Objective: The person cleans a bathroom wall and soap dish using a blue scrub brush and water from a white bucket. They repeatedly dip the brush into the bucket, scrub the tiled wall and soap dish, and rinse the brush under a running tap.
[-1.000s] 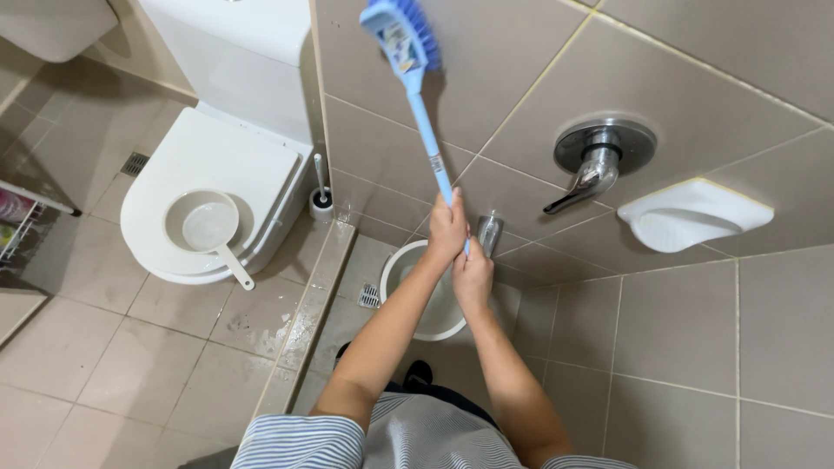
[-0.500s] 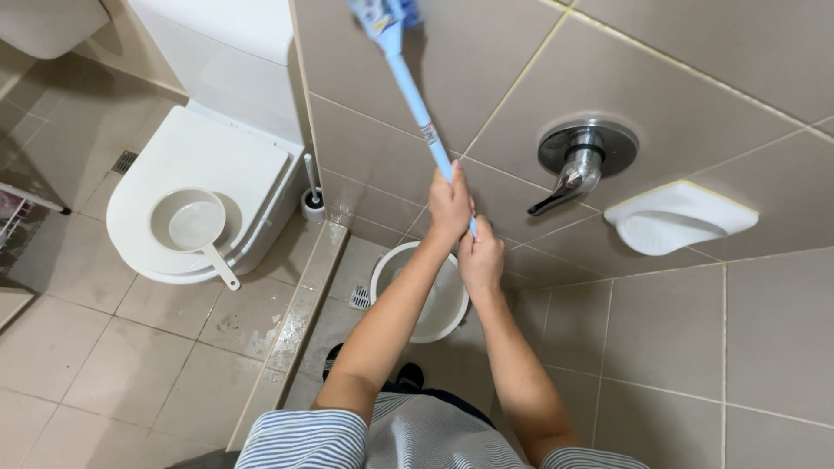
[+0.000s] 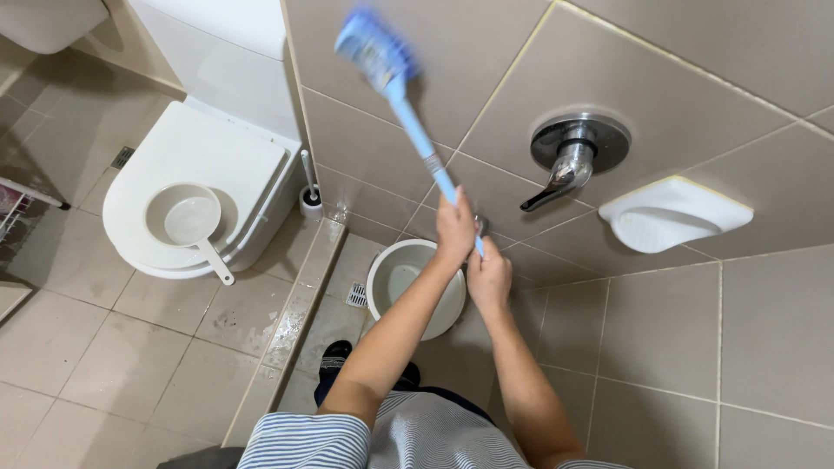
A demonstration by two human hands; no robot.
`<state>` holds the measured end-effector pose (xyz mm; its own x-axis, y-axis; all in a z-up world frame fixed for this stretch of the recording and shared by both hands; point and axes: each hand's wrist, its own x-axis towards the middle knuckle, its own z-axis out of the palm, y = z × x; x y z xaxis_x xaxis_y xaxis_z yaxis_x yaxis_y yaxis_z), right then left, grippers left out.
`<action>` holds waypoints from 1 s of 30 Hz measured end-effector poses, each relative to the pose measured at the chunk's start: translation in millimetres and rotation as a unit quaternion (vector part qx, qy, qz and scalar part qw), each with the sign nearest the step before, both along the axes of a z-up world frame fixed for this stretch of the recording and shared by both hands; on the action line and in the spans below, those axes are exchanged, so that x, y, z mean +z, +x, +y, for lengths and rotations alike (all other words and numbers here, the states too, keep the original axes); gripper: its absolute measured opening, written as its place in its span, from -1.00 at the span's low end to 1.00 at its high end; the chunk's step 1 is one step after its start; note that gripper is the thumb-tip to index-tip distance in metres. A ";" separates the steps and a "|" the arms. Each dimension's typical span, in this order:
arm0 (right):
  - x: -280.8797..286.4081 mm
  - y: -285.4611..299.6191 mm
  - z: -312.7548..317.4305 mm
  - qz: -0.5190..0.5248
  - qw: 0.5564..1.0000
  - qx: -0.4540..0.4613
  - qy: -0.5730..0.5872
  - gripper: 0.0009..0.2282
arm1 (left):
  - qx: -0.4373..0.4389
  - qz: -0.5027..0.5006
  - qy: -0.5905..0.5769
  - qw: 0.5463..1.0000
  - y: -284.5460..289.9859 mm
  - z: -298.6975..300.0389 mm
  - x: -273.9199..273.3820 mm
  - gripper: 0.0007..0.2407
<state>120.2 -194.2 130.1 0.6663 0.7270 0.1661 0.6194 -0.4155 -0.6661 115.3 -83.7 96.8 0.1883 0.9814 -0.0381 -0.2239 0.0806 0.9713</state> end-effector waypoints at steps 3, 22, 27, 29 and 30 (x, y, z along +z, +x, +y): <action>-16.4 7.9 -1.9 0.049 0.991 0.001 0.122 -0.87 | -0.008 0.061 0.103 0.993 -6.7 -7.4 28.1 -0.73; -70.1 41.6 -53.7 0.055 0.986 -0.026 0.153 -0.90 | -0.082 0.185 0.143 0.969 22.4 -58.5 -3.4 -0.72; -126.9 24.7 -85.5 0.037 0.999 -0.020 -0.025 -0.83 | -0.046 0.211 0.029 0.976 26.0 -80.7 -154.8 -0.69; -116.9 25.2 -87.4 0.033 0.998 -0.028 -0.039 -0.85 | -0.033 0.201 0.026 0.979 27.8 -83.8 -147.6 -0.70; -111.6 25.3 -88.1 0.029 0.998 -0.035 -0.051 -0.87 | -0.018 0.191 0.025 0.981 28.7 -85.1 -143.6 -0.71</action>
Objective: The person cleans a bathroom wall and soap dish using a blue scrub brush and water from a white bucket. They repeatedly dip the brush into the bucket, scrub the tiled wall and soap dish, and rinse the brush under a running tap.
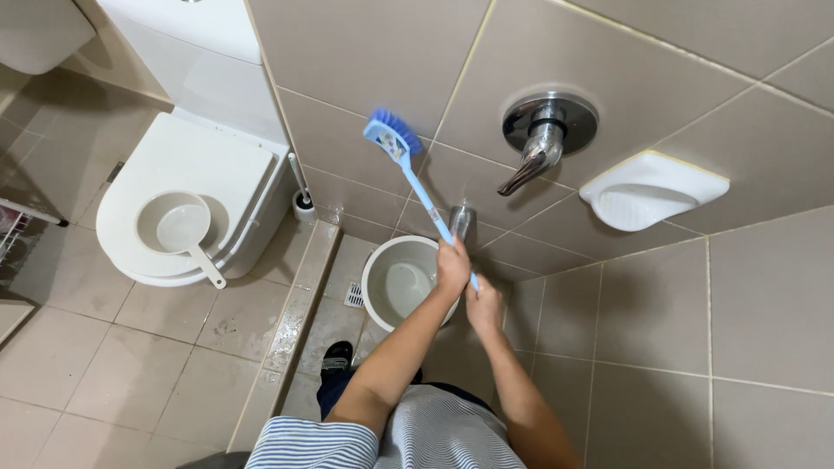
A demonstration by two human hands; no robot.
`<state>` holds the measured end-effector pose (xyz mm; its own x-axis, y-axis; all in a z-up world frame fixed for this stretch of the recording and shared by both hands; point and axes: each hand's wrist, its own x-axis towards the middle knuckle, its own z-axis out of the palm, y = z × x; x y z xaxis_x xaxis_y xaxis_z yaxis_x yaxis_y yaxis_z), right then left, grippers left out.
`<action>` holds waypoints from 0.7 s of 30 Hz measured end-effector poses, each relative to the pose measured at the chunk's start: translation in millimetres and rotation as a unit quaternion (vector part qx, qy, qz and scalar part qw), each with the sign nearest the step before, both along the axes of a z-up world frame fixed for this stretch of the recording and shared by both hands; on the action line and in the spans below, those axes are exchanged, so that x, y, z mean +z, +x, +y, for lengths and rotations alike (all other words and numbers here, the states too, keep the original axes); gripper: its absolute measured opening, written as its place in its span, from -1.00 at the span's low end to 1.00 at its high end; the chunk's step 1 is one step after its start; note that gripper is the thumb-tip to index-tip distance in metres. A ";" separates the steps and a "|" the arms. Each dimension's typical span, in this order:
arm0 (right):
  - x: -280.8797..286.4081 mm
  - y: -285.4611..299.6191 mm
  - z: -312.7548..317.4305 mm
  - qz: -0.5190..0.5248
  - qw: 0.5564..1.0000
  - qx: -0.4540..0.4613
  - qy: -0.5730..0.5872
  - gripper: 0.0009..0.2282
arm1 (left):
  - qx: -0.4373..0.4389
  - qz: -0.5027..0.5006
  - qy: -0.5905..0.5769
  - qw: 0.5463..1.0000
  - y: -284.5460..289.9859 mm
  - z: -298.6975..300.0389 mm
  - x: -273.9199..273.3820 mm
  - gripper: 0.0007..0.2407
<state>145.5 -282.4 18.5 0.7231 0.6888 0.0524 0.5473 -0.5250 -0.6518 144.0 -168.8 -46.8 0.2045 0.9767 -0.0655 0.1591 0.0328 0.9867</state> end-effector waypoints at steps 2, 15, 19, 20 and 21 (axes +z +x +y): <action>2.8 20.9 6.3 0.011 0.999 0.003 0.046 -0.89 | -0.017 -0.008 0.010 1.000 -6.1 7.4 83.0 -0.70; -95.1 -10.7 7.5 0.187 0.948 0.030 0.256 -0.86 | -0.162 0.150 0.010 0.975 -29.5 1.2 47.0 -0.62; -63.3 -0.3 28.4 0.241 0.931 0.007 0.274 -0.82 | -0.168 0.170 0.035 0.970 -24.5 13.4 110.2 -0.64; -55.1 7.1 39.9 0.240 0.929 -0.010 0.282 -0.85 | -0.165 0.166 0.073 0.969 -18.3 21.8 130.3 -0.65; -47.5 13.9 49.7 0.239 0.927 -0.026 0.288 -0.87 | -0.162 0.163 0.109 0.967 -12.6 28.7 149.5 -0.66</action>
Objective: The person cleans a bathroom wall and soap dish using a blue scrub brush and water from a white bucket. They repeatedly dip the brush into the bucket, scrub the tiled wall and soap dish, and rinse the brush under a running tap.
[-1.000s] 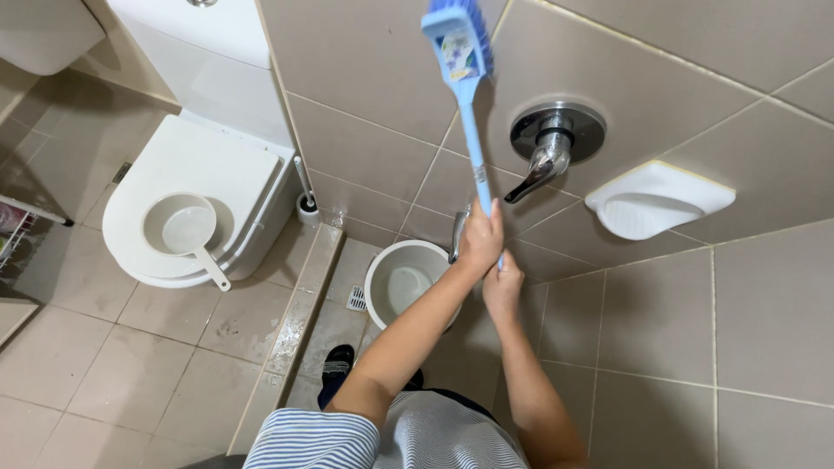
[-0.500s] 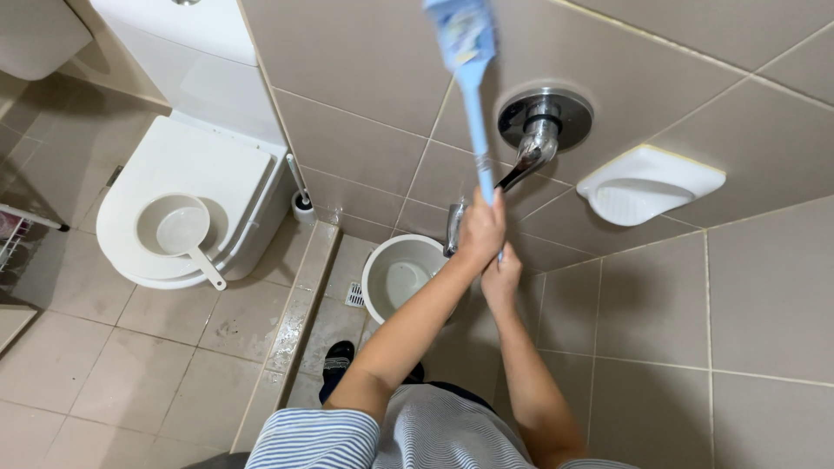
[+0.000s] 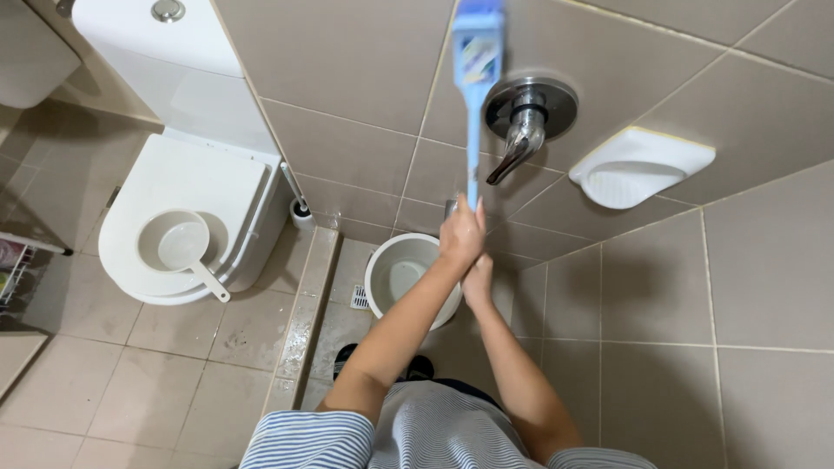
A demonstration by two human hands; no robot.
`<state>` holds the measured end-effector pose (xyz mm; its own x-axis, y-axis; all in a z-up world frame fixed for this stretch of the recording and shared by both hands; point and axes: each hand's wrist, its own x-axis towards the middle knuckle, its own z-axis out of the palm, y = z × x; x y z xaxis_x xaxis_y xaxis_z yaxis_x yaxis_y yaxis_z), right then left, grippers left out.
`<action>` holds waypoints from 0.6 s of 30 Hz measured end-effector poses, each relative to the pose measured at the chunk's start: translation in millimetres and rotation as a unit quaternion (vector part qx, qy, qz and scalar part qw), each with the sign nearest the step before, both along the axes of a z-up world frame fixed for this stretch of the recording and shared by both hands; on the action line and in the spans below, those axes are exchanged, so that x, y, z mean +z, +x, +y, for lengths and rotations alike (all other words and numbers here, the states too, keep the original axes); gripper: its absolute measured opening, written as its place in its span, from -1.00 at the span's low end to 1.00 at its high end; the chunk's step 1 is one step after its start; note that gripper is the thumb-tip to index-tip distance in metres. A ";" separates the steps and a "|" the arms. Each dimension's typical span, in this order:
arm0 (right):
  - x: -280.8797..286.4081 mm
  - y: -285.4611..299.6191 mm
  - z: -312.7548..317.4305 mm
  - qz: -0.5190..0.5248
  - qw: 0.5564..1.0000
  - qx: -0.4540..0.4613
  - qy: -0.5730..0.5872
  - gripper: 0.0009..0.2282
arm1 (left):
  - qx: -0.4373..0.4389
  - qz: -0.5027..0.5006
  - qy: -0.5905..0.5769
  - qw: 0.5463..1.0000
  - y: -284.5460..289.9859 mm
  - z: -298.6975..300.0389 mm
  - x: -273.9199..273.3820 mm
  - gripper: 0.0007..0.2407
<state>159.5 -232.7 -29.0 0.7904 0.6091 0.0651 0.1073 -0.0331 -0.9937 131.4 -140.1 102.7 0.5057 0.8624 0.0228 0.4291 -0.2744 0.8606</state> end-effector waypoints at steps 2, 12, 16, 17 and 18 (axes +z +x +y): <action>-2.7 -1.6 5.3 0.050 0.998 -0.009 0.025 -0.88 | -0.012 0.007 0.023 1.000 -1.7 2.4 3.4 -0.67; -85.6 -57.8 -27.0 0.234 0.960 -0.026 -0.150 -0.82 | -0.043 0.084 -0.039 0.995 -45.1 -15.2 -76.0 -0.67; -42.1 -15.1 25.6 0.050 0.998 -0.007 0.044 -0.87 | -0.029 0.000 0.055 0.998 -26.0 16.3 8.0 -0.67; -14.2 -17.9 33.3 0.094 0.995 -0.034 -0.029 -0.85 | -0.036 0.018 0.077 0.996 -20.7 23.1 13.1 -0.68; 12.8 -21.7 39.1 0.138 0.983 -0.058 -0.104 -0.82 | -0.044 0.036 0.098 0.994 -16.1 28.4 17.1 -0.68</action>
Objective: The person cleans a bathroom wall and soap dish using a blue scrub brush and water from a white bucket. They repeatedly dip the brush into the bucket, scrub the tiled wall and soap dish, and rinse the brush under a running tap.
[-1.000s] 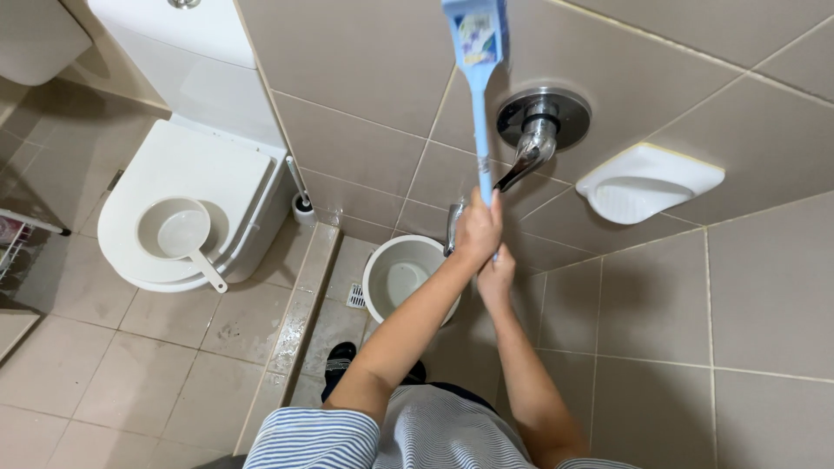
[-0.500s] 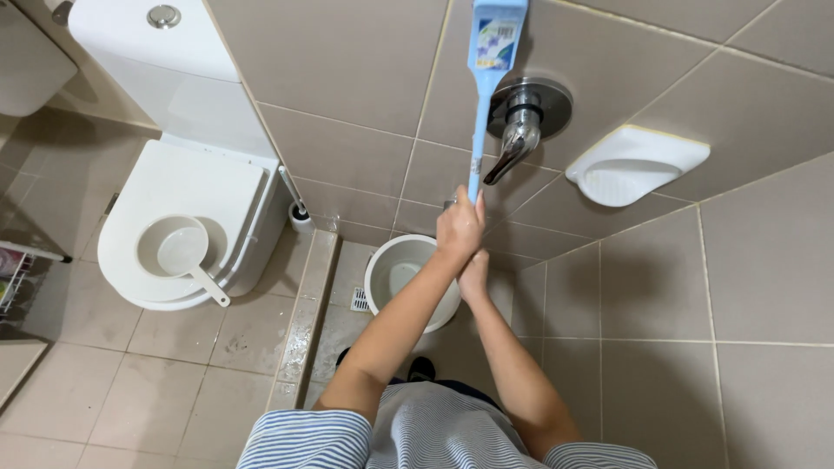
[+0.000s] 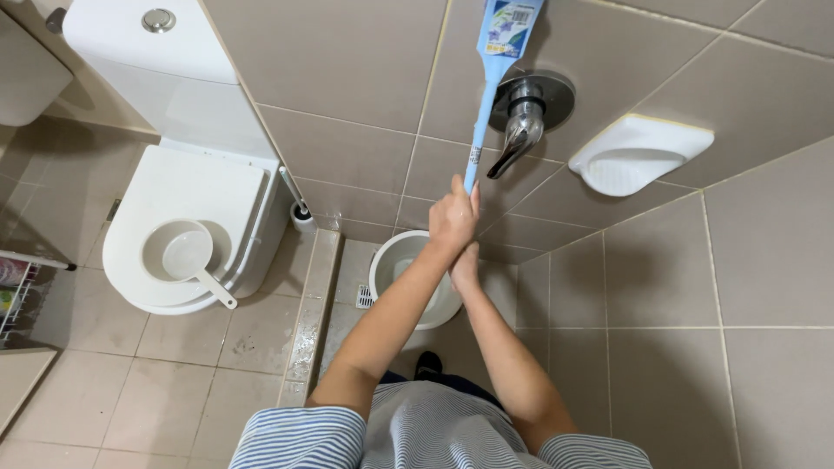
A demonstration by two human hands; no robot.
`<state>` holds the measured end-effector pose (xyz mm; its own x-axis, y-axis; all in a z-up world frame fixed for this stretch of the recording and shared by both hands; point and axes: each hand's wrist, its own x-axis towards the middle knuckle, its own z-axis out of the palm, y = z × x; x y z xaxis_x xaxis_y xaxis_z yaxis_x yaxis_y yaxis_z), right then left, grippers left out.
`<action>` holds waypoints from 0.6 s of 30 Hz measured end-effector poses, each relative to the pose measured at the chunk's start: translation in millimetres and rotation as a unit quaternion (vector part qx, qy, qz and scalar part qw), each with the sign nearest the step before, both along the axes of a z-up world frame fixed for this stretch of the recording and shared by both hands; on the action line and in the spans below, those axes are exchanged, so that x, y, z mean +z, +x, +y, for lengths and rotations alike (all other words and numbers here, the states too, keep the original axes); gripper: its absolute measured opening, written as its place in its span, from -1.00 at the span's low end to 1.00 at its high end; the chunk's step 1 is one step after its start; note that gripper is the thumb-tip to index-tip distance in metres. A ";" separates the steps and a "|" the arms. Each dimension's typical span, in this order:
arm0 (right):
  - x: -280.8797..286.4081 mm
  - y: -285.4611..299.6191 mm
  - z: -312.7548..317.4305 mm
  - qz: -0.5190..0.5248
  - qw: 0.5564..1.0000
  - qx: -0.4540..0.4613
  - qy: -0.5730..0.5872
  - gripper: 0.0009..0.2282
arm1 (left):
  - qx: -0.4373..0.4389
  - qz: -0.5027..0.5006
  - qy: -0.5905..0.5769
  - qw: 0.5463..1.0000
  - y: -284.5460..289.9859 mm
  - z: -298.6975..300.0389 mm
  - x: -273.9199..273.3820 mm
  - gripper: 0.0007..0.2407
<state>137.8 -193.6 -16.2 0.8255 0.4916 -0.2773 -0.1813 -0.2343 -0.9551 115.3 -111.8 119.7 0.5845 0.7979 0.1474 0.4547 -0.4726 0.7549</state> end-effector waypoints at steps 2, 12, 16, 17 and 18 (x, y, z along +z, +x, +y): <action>-48.2 -17.6 -16.8 0.037 0.999 0.006 -0.012 -0.81 | -0.005 0.020 -0.019 1.000 -12.2 -5.8 -31.8 -0.67; -82.3 -58.0 -29.5 0.139 0.988 -0.031 0.061 -0.86 | 0.013 0.061 -0.062 0.996 -45.4 -21.2 -63.8 -0.64; -29.0 -35.1 -2.1 0.016 0.999 -0.003 0.035 -0.86 | -0.009 0.013 -0.006 1.000 -32.8 -3.7 1.8 -0.65; -32.7 -34.6 -0.7 0.060 0.996 -0.028 0.064 -0.84 | -0.015 0.009 -0.001 1.000 -32.0 -3.5 3.2 -0.67; -36.0 -33.1 2.3 0.103 0.989 -0.054 0.093 -0.81 | -0.020 0.005 0.005 1.000 -30.5 -2.0 5.3 -0.68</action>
<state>104.7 -191.3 -52.2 0.8115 0.4624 -0.3573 -0.3904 -0.0260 -0.9203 84.8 -113.8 125.0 0.6175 0.7721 0.1501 0.4421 -0.4986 0.7456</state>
